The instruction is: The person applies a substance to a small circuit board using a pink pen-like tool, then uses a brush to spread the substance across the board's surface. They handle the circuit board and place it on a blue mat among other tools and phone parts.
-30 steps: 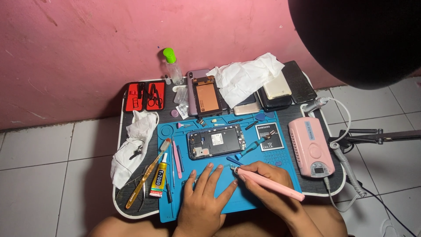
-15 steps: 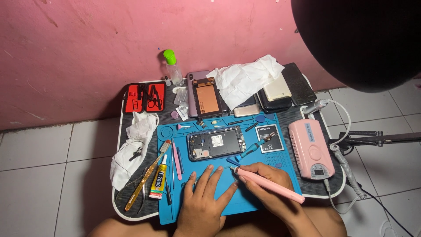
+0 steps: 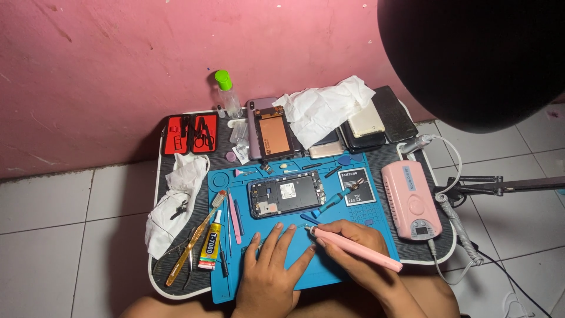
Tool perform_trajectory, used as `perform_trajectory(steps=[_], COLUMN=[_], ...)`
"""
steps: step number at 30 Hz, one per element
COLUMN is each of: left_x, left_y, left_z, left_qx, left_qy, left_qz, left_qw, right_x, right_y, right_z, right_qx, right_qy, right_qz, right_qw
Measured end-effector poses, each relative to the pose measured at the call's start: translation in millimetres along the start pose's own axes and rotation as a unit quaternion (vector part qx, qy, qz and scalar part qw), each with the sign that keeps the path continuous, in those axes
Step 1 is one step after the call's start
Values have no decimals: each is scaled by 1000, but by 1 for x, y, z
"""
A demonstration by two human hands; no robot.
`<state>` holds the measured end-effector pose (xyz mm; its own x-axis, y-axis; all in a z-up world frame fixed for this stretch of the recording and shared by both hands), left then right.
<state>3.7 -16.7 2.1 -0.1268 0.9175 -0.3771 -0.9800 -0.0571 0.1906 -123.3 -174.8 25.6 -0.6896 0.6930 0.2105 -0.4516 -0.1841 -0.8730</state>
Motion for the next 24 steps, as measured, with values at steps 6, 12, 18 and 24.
perform_trajectory(steps=[6,12,18,24], left_x=[0,3,1,1], left_y=[0,-1,1,1], left_z=[0,-4,-2,0], left_qx=[8,7,-1,8], left_qy=[-4,-10,5,15], left_qz=[4,2,2,5], left_qw=[1000,1000,1000,1000], right_x=[0,-1,0,0], right_y=[-1,1,1,-1], right_z=[1,0,0,-2], right_qx=[8,33,16,18], right_qy=[-12,-6,0,11], right_qz=[6,5,-3,3], right_qw=[1000,999,1000,1000])
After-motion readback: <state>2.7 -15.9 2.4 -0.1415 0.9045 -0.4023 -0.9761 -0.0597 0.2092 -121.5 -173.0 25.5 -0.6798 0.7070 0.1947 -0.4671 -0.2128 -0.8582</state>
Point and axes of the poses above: each hand's wrist, its own x-axis away from the middle knuckle, its own z-axis out of the back of the hand, y = z × x, the point moved 2 cm from there along -x, towards the middle knuckle, and after that the axes turned 5 degrees about -y, right-handed, at the moved point
